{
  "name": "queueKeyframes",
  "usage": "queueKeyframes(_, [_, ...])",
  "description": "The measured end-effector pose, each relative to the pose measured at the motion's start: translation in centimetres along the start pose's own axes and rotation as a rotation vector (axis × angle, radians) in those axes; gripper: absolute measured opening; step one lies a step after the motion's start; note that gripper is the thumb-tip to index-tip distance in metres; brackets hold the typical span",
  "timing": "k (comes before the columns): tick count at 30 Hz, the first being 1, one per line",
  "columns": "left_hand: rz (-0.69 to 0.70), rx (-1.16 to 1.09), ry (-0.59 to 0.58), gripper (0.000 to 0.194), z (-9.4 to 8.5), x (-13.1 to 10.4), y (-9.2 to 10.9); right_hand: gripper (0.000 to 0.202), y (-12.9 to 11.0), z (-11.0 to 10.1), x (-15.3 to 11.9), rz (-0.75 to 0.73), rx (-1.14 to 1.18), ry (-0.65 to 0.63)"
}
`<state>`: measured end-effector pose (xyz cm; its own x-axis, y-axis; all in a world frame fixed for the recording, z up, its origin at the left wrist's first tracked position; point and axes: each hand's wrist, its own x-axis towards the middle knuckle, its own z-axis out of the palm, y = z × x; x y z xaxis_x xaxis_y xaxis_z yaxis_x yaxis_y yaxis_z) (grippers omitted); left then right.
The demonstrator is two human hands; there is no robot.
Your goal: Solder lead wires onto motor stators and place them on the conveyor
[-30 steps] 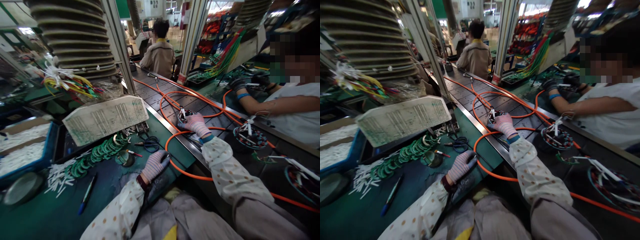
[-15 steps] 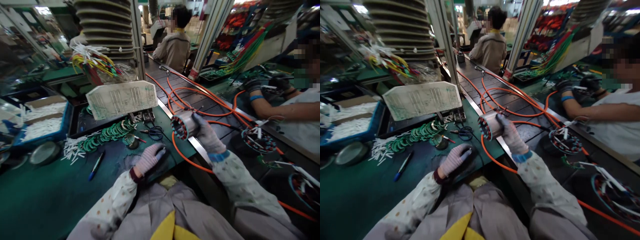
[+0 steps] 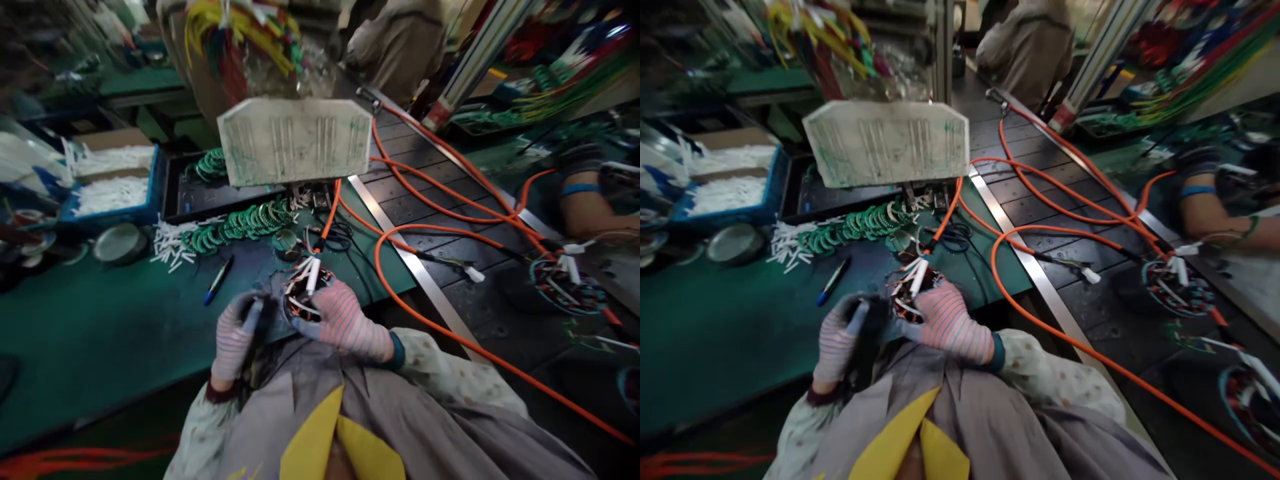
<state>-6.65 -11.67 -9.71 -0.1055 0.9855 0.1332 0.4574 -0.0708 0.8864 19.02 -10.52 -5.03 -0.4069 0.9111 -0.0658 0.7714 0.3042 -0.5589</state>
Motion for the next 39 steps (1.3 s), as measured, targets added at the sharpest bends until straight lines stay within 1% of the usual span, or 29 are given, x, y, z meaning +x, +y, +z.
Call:
queueKeyframes(2, [0.004,0.001,0.097,0.03,-0.6,0.7,0.7,0.052,-2.2,0.4,0.5,-0.02,-0.209,-0.125])
queueKeyframes(3, [0.013,-0.007,0.134,0.028,-0.9,1.1,1.1,0.055,-2.7,0.4,0.3,-0.038,-0.266,-0.161])
queueKeyframes(4, [0.027,-0.02,0.158,0.026,-1.3,1.4,1.4,0.057,-2.7,0.3,-0.1,-0.075,-0.298,-0.174])
queueKeyframes(6, [0.091,-0.044,0.177,0.02,-2.2,1.7,2.1,0.056,-1.5,-0.6,-1.5,-0.199,-0.303,-0.13])
queueKeyframes(7, [0.134,-0.048,0.171,0.017,-2.7,1.7,2.4,0.053,-0.4,-1.3,-2.3,-0.278,-0.283,-0.059])
queueKeyframes(8, [0.174,-0.046,0.156,0.014,-3.1,1.7,2.8,0.048,0.9,-2.1,-3.1,-0.352,-0.256,0.045])
queueKeyframes(9, [0.206,-0.042,0.13,0.011,-3.5,1.6,3.2,0.044,2.3,-3.0,-3.5,-0.396,-0.231,0.174])
queueKeyframes(10, [0.224,-0.035,0.1,0.01,-3.7,1.6,3.7,0.043,3.6,-3.9,-3.6,-0.402,-0.218,0.309])
queueKeyframes(11, [0.229,-0.028,0.068,0.01,-3.9,1.7,4.2,0.043,4.8,-4.8,-3.2,-0.371,-0.224,0.421])
queueKeyframes(12, [0.229,-0.016,0.038,0.01,-3.8,1.9,4.8,0.044,5.9,-5.6,-2.2,-0.313,-0.25,0.487])
queueKeyframes(13, [0.237,0.001,0.011,0.011,-3.7,2.2,5.5,0.044,6.8,-6.1,-0.7,-0.251,-0.295,0.504])
queueKeyframes(14, [0.258,0.025,-0.015,0.012,-3.5,2.6,6.2,0.044,7.5,-6.5,1.1,-0.184,-0.363,0.445])
queueKeyframes(16, [0.321,0.089,-0.096,0.015,-2.9,3.6,7.7,0.051,8.8,-6.6,4.9,-0.086,-0.481,0.267])
queueKeyframes(17, [0.352,0.127,-0.146,0.019,-2.6,4.1,8.4,0.054,9.4,-6.5,6.5,-0.056,-0.511,0.198])
queueKeyframes(18, [0.373,0.175,-0.196,0.023,-2.2,4.7,9.0,0.055,9.9,-6.2,7.8,-0.041,-0.524,0.157])
queueKeyframes(19, [0.382,0.233,-0.243,0.028,-2.0,5.3,9.5,0.054,10.5,-6.1,8.6,-0.039,-0.52,0.145])
queueKeyframes(21, [0.384,0.361,-0.317,0.037,-1.4,6.5,10.1,0.05,11.7,-5.9,9.1,-0.066,-0.482,0.176])
queueKeyframes(24, [0.404,0.501,-0.449,0.048,-0.6,8.6,10.4,0.044,13.7,-6.4,8.3,-0.17,-0.396,0.231])
queueKeyframes(27, [0.419,0.508,-0.588,0.054,0.3,10.9,10.7,0.043,14.8,-7.3,7.2,-0.296,-0.291,0.282])
queueKeyframes(29, [0.406,0.426,-0.721,0.054,0.9,12.1,11.1,0.042,14.3,-7.7,5.9,-0.332,-0.263,0.323])
queueKeyframes(30, [0.393,0.371,-0.769,0.053,1.2,12.5,11.3,0.042,13.6,-7.7,5.0,-0.328,-0.274,0.347])
queueKeyframes(31, [0.377,0.32,-0.789,0.051,1.4,12.7,11.5,0.042,12.6,-7.5,3.7,-0.311,-0.299,0.377])
queueKeyframes(32, [0.359,0.28,-0.778,0.048,1.5,12.6,11.6,0.042,11.4,-7.1,2.2,-0.283,-0.33,0.415])
queueKeyframes(34, [0.321,0.227,-0.693,0.044,1.6,12.0,11.5,0.044,8.9,-5.8,-1.3,-0.204,-0.381,0.491])
queueKeyframes(36, [0.303,0.185,-0.628,0.046,1.7,11.0,10.8,0.044,7.2,-4.1,-4.3,-0.113,-0.373,0.51])
queueKeyframes(37, [0.311,0.17,-0.606,0.049,1.7,10.6,10.4,0.044,6.8,-3.2,-5.3,-0.055,-0.36,0.499])
queueKeyframes(39, [0.355,0.169,-0.546,0.051,1.7,9.9,9.6,0.045,7.0,-1.9,-5.7,0.009,-0.276,0.495])
